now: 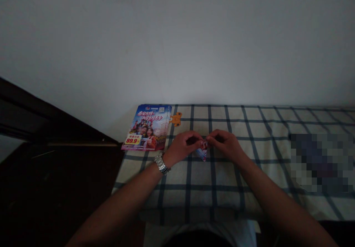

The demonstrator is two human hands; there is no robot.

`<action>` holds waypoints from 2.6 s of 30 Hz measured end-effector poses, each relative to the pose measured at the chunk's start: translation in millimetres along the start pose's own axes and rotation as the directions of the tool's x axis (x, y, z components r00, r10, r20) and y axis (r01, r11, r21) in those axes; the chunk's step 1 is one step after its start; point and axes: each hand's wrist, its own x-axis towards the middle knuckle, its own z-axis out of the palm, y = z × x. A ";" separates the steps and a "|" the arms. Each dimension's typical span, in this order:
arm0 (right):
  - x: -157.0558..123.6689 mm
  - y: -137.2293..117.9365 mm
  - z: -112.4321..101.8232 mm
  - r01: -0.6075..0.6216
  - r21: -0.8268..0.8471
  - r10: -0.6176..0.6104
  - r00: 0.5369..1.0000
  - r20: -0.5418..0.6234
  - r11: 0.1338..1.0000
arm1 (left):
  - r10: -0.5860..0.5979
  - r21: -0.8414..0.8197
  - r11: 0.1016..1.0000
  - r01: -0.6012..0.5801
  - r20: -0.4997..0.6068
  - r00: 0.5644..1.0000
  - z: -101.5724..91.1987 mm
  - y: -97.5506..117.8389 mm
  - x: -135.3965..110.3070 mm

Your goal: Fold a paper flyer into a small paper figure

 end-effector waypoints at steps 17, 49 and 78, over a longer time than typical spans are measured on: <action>-0.4 2.8 3.5 0.010 -0.016 -0.010 1.000 0.023 1.000 | 0.030 -0.156 0.987 -0.044 -0.093 0.995 0.1 -4.2 3.5; -4.0 0.4 1.6 0.212 -0.282 -0.181 0.974 0.134 0.936 | 0.066 0.088 0.994 -0.062 -0.038 0.997 -1.6 1.7 1.3; -2.4 2.8 -4.3 0.172 -0.225 -0.187 0.981 -0.043 0.959 | 0.059 -0.017 0.998 -0.063 -0.177 0.982 -6.1 -0.4 2.4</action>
